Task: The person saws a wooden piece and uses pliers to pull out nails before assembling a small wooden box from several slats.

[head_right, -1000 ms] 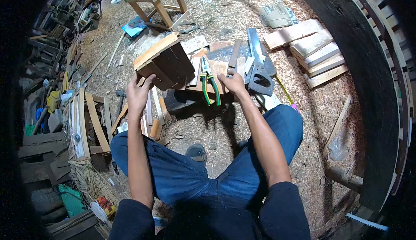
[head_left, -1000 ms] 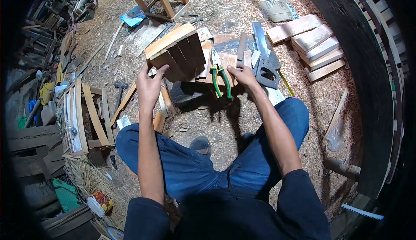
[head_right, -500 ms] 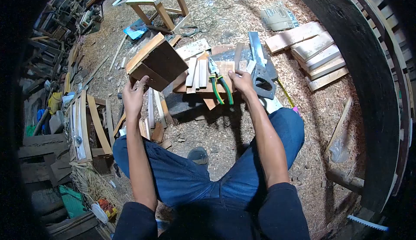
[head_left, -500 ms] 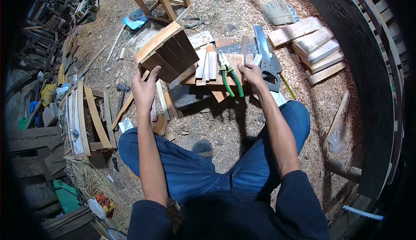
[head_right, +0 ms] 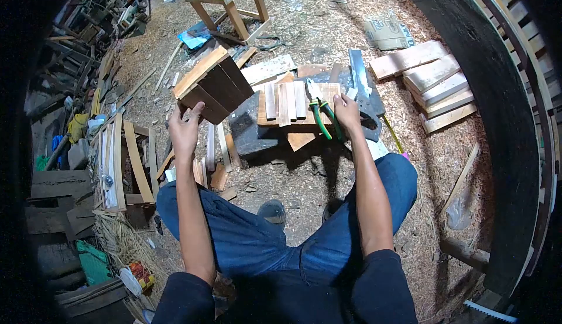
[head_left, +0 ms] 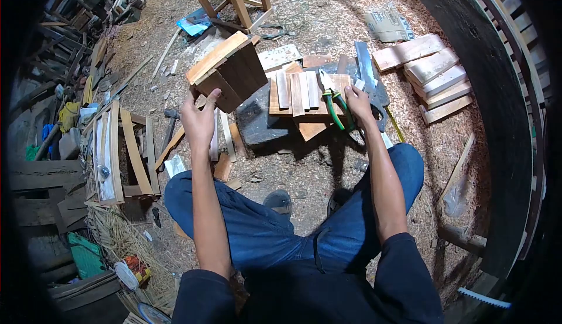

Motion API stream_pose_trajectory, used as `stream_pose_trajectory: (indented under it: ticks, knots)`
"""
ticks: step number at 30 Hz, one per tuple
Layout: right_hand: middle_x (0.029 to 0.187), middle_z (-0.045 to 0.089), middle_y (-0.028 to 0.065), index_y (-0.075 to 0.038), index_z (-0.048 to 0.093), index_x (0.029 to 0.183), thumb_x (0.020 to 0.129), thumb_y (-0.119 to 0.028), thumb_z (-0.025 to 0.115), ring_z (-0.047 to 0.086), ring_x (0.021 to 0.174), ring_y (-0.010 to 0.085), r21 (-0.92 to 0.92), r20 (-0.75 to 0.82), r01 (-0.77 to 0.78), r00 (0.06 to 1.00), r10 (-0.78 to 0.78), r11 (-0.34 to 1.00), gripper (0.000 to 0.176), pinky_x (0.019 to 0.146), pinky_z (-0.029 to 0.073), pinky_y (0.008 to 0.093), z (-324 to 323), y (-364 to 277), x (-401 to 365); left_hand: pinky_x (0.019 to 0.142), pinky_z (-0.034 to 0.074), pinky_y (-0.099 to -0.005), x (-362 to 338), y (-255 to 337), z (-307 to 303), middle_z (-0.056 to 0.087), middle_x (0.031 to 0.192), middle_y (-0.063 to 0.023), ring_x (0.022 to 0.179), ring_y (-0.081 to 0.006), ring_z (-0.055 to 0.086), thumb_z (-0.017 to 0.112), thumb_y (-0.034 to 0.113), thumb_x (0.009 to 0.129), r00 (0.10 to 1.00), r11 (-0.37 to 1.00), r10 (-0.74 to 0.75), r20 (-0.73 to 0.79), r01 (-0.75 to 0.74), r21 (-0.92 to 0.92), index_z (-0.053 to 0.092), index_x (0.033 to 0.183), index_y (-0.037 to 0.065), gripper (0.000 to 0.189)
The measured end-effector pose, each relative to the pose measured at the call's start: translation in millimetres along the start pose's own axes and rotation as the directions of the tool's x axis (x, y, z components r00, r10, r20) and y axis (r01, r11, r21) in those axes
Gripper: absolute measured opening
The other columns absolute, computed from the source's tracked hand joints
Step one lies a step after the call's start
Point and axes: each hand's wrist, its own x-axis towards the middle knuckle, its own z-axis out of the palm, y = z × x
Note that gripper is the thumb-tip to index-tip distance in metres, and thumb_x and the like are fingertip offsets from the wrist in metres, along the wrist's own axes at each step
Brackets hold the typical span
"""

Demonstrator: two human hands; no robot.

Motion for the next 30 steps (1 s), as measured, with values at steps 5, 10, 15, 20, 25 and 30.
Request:
stream_pose_trajectory:
  ticks: [5,10,15,20,25,30]
  knots:
    - [0.118,0.064,0.0288,0.003,0.061,0.125,0.095,-0.039,0.054,0.061,0.114,0.0407,-0.097,-0.043,0.14,0.989,-0.144,0.985,0.053,0.1,0.045,0.0418,1.6,6.9,1.2,0.089,0.049,-0.0343,-1.5,2.2,7.1,0.071,0.109,-0.0169,0.099,-0.0219,0.067,0.075,0.025,0.087,1.0,1.0,-0.011,0.003,0.011,-0.003,0.064,0.119,-0.002,0.043]
    - [0.114,0.063,0.032,0.004,0.055,0.13,0.095,-0.038,0.054,0.061,0.11,0.0448,-0.138,-0.03,0.171,0.984,-0.177,0.976,0.055,0.096,0.046,0.0461,-2.2,-8.3,-11.5,0.088,0.05,-0.0346,-2.4,7.8,9.0,0.071,0.109,-0.0188,0.1,-0.0238,0.068,0.075,0.026,0.086,0.998,0.998,-0.058,0.0,0.058,0.024,0.063,0.12,-0.003,0.046]
    - [0.106,0.062,0.0375,0.003,0.04,0.139,0.095,-0.044,0.051,0.059,0.103,0.0528,-0.303,-0.052,0.182,0.977,-0.207,0.936,0.065,0.09,0.045,0.0556,-5.0,-56.1,-44.8,0.088,0.05,-0.0362,-2.4,-33.3,14.0,0.07,0.109,-0.0219,0.102,-0.0299,0.068,0.076,0.031,0.084,0.994,0.98,-0.092,-0.054,0.1,0.172,0.062,0.121,-0.004,0.053]
    - [0.115,0.061,0.0356,0.003,0.03,0.144,0.09,-0.059,0.054,0.058,0.109,0.0509,-0.336,-0.102,-0.006,0.994,-0.03,0.942,0.086,0.093,0.046,0.0521,-4.0,-59.3,-39.7,0.091,0.048,-0.0393,0.2,-81.4,22.7,0.068,0.111,-0.0257,0.105,-0.0359,0.066,0.078,0.039,0.08,0.992,0.971,-0.122,0.026,0.114,0.211,0.059,0.123,-0.005,0.065]
    - [0.118,0.061,0.0341,0.009,0.055,0.125,0.088,-0.054,0.059,0.058,0.115,0.0458,-0.129,0.032,0.034,0.999,-0.03,0.991,0.073,0.099,0.044,0.0465,3.6,-5.7,2.0,0.09,0.049,-0.0329,-4.3,-73.5,33.4,0.07,0.111,-0.0177,0.102,-0.0235,0.067,0.074,0.025,0.085,0.99,0.986,-0.06,0.124,0.04,0.159,0.062,0.119,-0.004,0.047]
    - [0.115,0.064,0.0291,0.004,0.059,0.123,0.092,-0.047,0.057,0.061,0.111,0.043,-0.198,-0.021,0.073,0.997,-0.078,0.978,0.06,0.095,0.046,0.0472,-8.6,2.2,-4.2,0.088,0.049,-0.0321,-5.3,-93.8,38.8,0.07,0.11,-0.0135,0.097,-0.0185,0.066,0.072,0.026,0.088,0.948,0.975,-0.221,0.23,0.207,0.087,0.062,0.12,-0.002,0.044]
